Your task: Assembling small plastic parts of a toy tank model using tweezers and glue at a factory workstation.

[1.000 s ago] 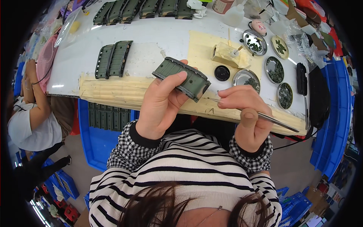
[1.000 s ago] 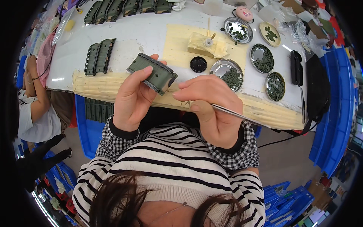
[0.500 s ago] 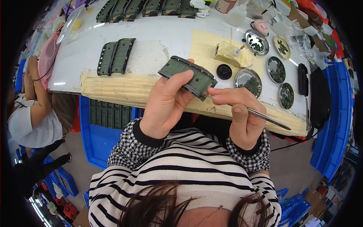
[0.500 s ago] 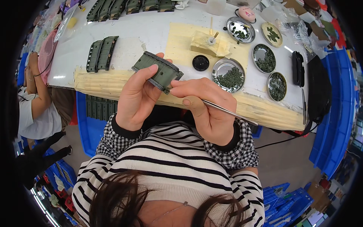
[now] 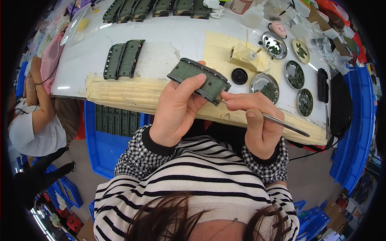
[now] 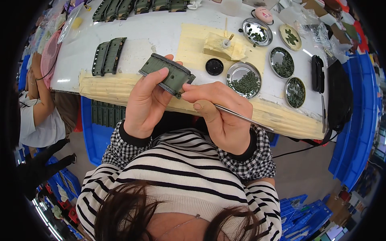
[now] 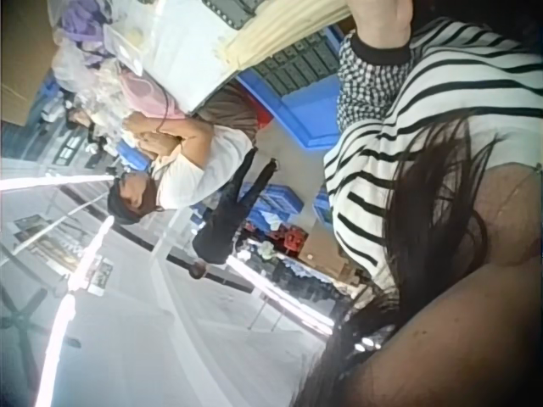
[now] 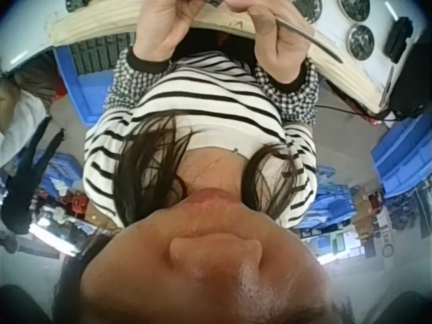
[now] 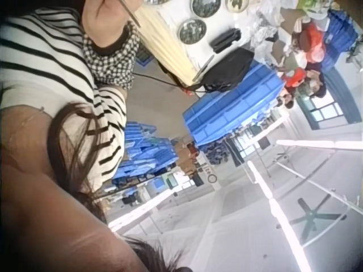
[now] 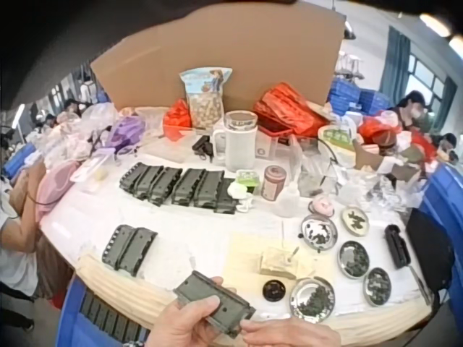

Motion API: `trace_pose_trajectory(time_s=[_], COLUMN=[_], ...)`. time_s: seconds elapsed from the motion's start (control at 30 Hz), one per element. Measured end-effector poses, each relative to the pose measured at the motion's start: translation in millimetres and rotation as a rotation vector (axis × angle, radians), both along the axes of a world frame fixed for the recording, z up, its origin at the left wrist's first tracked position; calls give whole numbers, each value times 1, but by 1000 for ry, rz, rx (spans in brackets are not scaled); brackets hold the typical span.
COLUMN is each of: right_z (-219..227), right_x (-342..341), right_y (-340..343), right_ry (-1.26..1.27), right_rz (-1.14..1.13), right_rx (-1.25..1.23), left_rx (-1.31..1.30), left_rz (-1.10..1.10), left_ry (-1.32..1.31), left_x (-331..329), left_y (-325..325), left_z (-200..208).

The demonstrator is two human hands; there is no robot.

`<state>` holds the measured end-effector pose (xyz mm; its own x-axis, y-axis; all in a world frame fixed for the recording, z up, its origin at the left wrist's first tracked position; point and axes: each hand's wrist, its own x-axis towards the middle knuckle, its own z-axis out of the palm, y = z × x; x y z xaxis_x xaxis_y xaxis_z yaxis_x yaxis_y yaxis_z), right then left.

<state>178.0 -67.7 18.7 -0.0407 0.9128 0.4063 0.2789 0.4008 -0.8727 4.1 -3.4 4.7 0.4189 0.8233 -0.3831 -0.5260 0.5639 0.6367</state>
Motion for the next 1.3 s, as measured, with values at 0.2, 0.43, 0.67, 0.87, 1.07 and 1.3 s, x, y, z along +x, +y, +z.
trace_pose_trajectory(time_s=[0.2,0.43,0.67,0.87,1.07,1.3], right_z=[4,3,-2,-1,-1,-7], right_x=[1,0,-3,-2,-1,3], right_y=[2,2,0,1,-1,-6], right_ry=[-28,-32,-35,-57,-68,45], right_rz=[0,-5,-36,-27,-28,-21], right_rx=[-24,-24,-1,21,29,81], left_rx=[23,27,30,21,6,13], left_rz=[12,18,46,40,30,-25], left_ry=[2,27,33,23,9,-60], left_x=[1,2,4,4,5,1], left_y=[0,-1,-3,-2,-3,1], left_z=[-1,1,0,-2,-1,-3])
